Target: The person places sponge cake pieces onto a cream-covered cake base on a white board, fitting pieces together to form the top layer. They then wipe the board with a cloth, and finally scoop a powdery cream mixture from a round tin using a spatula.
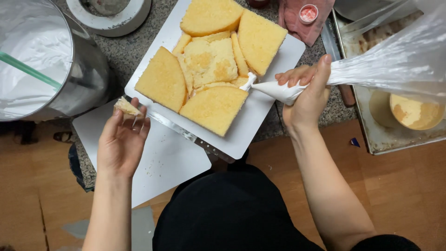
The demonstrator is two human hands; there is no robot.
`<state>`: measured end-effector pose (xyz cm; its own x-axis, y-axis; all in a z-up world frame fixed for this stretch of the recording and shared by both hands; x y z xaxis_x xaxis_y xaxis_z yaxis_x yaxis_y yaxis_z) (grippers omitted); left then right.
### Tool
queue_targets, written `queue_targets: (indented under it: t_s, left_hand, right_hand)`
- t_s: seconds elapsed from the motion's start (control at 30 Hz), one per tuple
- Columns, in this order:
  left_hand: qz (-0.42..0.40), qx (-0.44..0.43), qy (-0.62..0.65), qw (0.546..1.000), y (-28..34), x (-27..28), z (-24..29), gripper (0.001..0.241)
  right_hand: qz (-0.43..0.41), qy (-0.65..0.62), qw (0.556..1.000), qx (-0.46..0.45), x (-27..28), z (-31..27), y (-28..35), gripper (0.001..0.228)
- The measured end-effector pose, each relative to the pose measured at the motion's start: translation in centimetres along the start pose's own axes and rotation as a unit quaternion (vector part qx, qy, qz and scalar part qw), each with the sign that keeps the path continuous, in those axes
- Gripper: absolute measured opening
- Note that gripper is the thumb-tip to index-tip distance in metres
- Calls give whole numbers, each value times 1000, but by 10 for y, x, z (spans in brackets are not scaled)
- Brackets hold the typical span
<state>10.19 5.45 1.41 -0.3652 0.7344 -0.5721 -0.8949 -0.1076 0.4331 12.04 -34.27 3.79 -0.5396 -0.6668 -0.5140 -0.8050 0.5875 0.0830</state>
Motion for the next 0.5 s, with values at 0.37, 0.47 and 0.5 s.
queue_targets:
  t_s: [0.37,0.47,0.5]
  left_hand:
    - [-160,-157,-460,859,15,-166,-6,25]
    - [-230,-188,-531,793,-13,-197,-40,23]
    - [-249,-207,-561,762,-23,-207,-52,22]
  right_hand:
    - [125,-169,967,-144,86,26,-23,46]
    - [144,-227,943,-195,106,53,-30,43]
    - [154,-248,932,-214,109,63,-32,42]
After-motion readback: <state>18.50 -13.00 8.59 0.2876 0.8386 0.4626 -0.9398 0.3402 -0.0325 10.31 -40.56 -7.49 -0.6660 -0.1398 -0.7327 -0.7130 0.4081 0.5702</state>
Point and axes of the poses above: each hand's wrist, its own y-axis away from the middle knuckle, its own x-axis out of the back of the hand, z = x × y, the point moved 5 cm from there along -y, towards the middle knuckle, and after that the axes turned 4 degrees about -x, right-handed, at the moved point
